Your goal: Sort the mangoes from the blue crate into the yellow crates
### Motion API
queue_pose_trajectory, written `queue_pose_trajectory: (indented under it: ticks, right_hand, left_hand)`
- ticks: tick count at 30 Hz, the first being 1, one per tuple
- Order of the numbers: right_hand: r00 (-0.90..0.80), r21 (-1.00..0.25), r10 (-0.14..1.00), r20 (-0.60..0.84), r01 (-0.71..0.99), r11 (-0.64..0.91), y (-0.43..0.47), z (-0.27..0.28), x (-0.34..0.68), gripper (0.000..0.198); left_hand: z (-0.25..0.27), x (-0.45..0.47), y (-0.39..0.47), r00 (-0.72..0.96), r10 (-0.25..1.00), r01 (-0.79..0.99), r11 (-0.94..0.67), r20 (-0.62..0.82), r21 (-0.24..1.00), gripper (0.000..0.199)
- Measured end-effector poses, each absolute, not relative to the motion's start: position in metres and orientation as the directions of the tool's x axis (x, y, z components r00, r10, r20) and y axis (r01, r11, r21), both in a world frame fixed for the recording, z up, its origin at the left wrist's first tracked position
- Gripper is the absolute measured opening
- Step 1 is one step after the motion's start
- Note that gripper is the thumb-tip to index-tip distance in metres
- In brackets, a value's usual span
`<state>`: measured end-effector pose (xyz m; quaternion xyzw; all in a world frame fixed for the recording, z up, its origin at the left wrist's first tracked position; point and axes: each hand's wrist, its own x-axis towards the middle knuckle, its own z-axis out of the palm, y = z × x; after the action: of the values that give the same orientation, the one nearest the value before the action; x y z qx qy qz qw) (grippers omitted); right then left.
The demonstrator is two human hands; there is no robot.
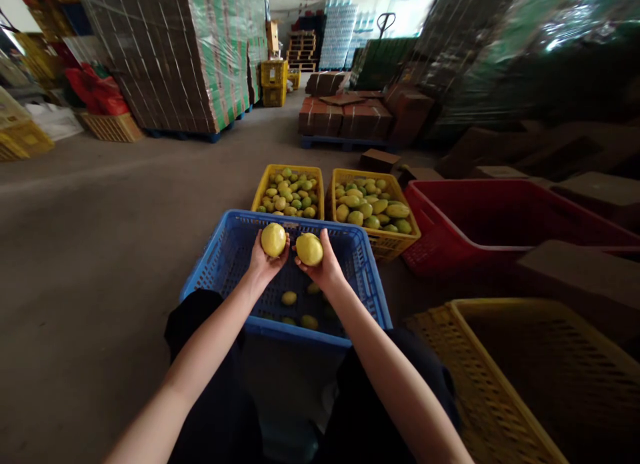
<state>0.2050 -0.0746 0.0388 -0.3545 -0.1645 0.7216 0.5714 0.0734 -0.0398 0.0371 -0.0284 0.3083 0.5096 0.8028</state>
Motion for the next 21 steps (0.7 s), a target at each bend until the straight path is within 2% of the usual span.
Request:
queue_pose_trajectory:
  ticks: [3, 9, 15, 18, 21]
  right_hand:
    - [-0.069, -0.613, 0.951, -0.300, -0.750, -0.248, -0.073, 0.038, 0.208, 0.054]
    - [-0.061, -0.524, 0.958, -0.281, -0.826, -0.206, -0.075, 0.036, 0.212, 0.052]
    - [-0.070, -0.546, 0.980, -0.186, -0.822, -0.162, -0.078, 0.041, 0.212, 0.045]
    - [-0.034, -0.540, 0.975, -0.218, -0.828, -0.150, -0.079, 0.042, 0.211, 0.038]
    - [0.000, -0.483, 0.962, -0.272, -0.865, -0.137, -0.079, 0.041, 0.210, 0.030]
  left_hand:
    - [0.041, 0.073, -0.042, 0.297, 0.837, -0.841, 0.457, -0.459, 0.289, 0.036]
    - [0.045, 0.069, -0.049, 0.340, 0.860, -0.858, 0.450, -0.381, 0.248, 0.031]
    - [0.045, 0.066, -0.051, 0.366, 0.874, -0.839, 0.458, -0.320, 0.293, 0.020]
    - [0.045, 0.068, -0.052, 0.335, 0.881, -0.847, 0.437, -0.334, 0.303, 0.017]
    - [0.045, 0.071, -0.051, 0.323, 0.890, -0.857, 0.419, -0.321, 0.300, 0.025]
